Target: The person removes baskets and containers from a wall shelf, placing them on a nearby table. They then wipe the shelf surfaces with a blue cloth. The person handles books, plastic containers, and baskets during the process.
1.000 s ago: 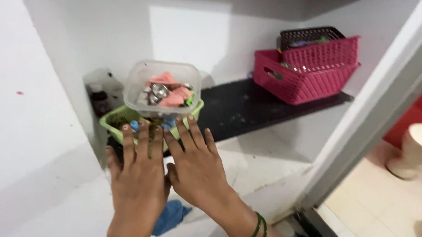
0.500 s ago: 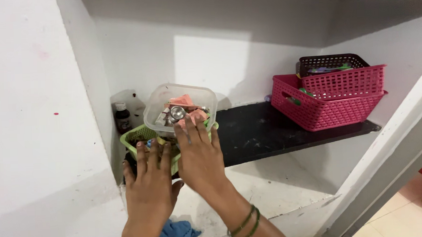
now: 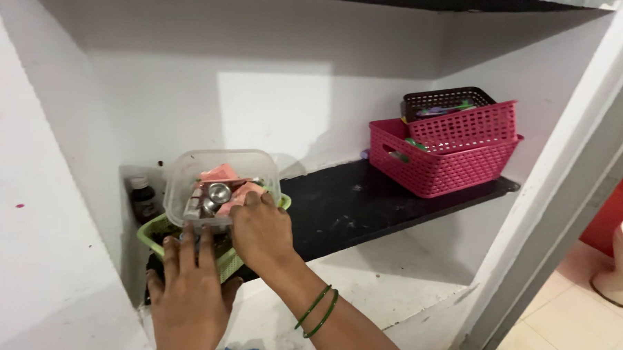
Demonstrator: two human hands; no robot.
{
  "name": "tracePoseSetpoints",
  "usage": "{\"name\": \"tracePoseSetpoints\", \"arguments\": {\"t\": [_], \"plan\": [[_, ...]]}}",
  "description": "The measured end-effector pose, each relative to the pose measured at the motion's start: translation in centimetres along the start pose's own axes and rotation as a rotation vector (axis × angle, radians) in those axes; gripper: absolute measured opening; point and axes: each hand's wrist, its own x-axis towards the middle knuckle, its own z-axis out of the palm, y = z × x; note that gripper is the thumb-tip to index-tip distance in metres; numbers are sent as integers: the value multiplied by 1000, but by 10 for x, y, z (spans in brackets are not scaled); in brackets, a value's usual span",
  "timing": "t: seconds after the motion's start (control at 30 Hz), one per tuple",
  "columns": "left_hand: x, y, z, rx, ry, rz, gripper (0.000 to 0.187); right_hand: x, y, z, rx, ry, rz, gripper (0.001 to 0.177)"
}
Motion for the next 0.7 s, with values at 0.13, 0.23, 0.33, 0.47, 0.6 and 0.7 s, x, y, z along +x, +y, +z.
{"name": "tracePoseSetpoints", "arguments": {"t": [0.13,0.23,0.33,0.47,0.6,0.7], "plan": [[1,0,-5,-58,20,-29,104,-6,9,-5,115,120,-11,14],[1,0,-10,-121,87,-1,106,-9,10,-20,133,192,-27,11],[1,2,-15,-157,158,54,107,-9,7,-40,167,268,-54,13],[-4,6,-22,-282,327,170,106,-16,3,-66,177,310,-41,13],[-10,6,-29,-457,375,211,103,-20,6,-82,236,227,-63,14],[-14,-1,-34,-526,323,139,106,-15,8,-79,361,75,-72,20]]}}
